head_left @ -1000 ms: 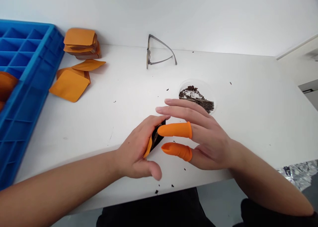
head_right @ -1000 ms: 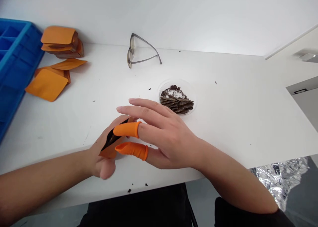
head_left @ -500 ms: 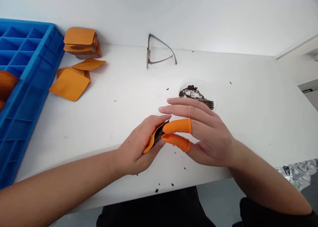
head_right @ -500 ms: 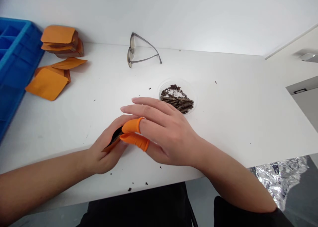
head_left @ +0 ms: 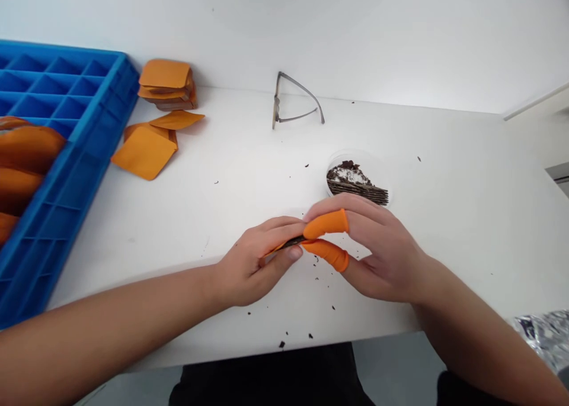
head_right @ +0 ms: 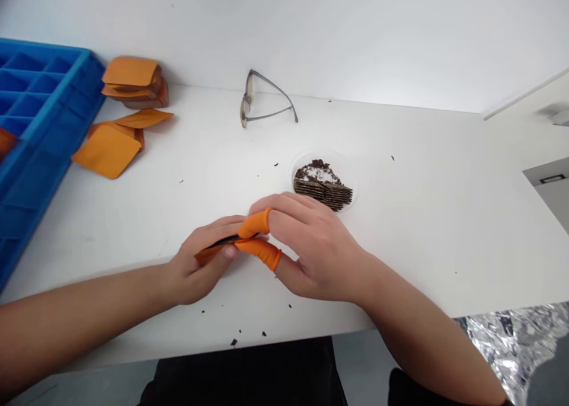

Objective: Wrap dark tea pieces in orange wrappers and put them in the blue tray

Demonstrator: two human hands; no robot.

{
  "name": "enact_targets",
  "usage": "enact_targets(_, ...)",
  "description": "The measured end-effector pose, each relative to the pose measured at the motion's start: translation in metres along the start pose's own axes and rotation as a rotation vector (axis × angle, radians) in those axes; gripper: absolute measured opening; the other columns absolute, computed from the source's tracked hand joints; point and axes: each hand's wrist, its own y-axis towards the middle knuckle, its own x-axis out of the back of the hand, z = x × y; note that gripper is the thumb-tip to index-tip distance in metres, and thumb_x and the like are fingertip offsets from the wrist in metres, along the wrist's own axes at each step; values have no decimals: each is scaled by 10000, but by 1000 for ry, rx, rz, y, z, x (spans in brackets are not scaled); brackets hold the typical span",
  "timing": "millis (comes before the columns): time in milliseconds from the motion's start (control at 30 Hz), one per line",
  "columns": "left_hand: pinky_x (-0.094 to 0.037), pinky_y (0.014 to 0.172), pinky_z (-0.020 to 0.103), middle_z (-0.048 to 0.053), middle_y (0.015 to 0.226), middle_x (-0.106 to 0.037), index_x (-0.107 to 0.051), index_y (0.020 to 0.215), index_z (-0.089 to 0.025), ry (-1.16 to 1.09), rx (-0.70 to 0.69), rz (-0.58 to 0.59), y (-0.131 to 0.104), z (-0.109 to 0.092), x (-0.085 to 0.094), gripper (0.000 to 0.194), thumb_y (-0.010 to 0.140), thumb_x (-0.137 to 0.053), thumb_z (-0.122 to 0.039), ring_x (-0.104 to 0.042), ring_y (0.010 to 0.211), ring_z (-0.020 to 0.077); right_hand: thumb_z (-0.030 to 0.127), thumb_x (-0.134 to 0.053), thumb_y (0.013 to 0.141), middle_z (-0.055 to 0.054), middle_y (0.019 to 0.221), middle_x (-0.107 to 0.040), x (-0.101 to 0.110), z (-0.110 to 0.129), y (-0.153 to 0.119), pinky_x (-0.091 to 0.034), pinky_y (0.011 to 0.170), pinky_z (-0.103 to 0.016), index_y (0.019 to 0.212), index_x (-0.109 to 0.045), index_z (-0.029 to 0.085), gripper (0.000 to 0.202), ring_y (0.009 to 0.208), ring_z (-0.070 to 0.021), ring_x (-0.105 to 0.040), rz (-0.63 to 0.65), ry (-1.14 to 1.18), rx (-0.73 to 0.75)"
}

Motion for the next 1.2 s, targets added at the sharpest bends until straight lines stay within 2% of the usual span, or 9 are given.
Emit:
enact_targets(67, -579, 988, 348, 124, 1307, -676, -563, 1469, -270, -21, -16, -10, 0, 0, 0, 423, 1054, -482, -260, -658, 1171, 219, 145, -668, 931, -75, 1027, -709, -1, 0, 0, -588, 797, -329, 1192, -623, 149, 266, 923, -148, -643, -30, -13, -10)
enact_targets(200, -546, 1049, 384, 115, 1215, -694, -570, 1460, -281, -31, -38, -34, -1, 1, 1, 413, 1062, -465, -319, -523, 1354, 254, 64, -687, 895, -94, 1041, -710, -4, -3, 1, -576, 839, -366, 1120, -679, 132, 235, 935, -162, -631, -53, -52, 72)
enact_targets(367, -477, 1177, 417, 104, 1415, -629, -590, 1424, -280, -13, 46, -42, -3, -1, 0, 384, 1054, -491, -300, -447, 1485, 258, -16, -691, 842, -115, 1135, -702, -5, -8, 2, -575, 911, -405, 1130, -701, 124, 320, 1050, -202, -634, -134, -110, 156)
enact_targets(467, -493, 1167, 374, 93, 1382, -656, -645, 1338, -260, -3, 112, -68, -2, -3, -1, 325, 1027, -554, -291, -541, 1401, 225, -17, -682, 845, -109, 1158, -696, -4, -9, 2, -572, 915, -397, 1131, -698, 134, 323, 1066, -198, -632, -138, -91, 152)
enact_targets(567, -534, 1119, 372, 98, 1244, -706, -669, 1284, -238, 16, 59, -174, 0, -2, -2, 321, 968, -662, -291, -591, 1322, 221, 16, -673, 868, -99, 1170, -686, -3, -8, 1, -568, 898, -385, 1114, -704, 158, 285, 1039, -182, -634, -99, -71, 106)
enact_targets(733, -637, 816, 282, 79, 1060, -700, -762, 1168, -243, -10, -20, -378, 1, -2, -6, 275, 893, -766, -254, -709, 934, 154, 36, -640, 894, -65, 1145, -686, -1, -4, 1, -565, 841, -341, 1126, -709, 208, 297, 983, -149, -634, -68, -51, 70)
enact_targets(833, -628, 746, 249, 64, 961, -711, -805, 1075, -232, -34, 17, -449, 3, -5, -7, 230, 846, -814, -235, -702, 817, 128, 29, -658, 885, -56, 1105, -699, -1, -2, 2, -571, 823, -325, 1123, -709, 211, 305, 963, -141, -642, -85, -71, 68)
enact_targets(967, -595, 690, 225, 40, 842, -700, -828, 913, -223, -53, 97, -523, 6, -8, -5, 113, 803, -848, -240, -673, 748, 111, 68, -705, 877, -46, 1004, -721, -1, -5, 2, -583, 760, -299, 1078, -706, 194, 237, 901, -135, -662, -134, -58, 40)
enact_targets(1200, -566, 727, 275, 25, 829, -631, -806, 872, -226, -76, 111, -561, 7, -7, -1, 40, 841, -793, -247, -630, 766, 119, 113, -691, 888, -38, 963, -728, -4, -9, 2, -608, 679, -279, 1052, -734, 221, 201, 837, -137, -686, -114, 31, -26)
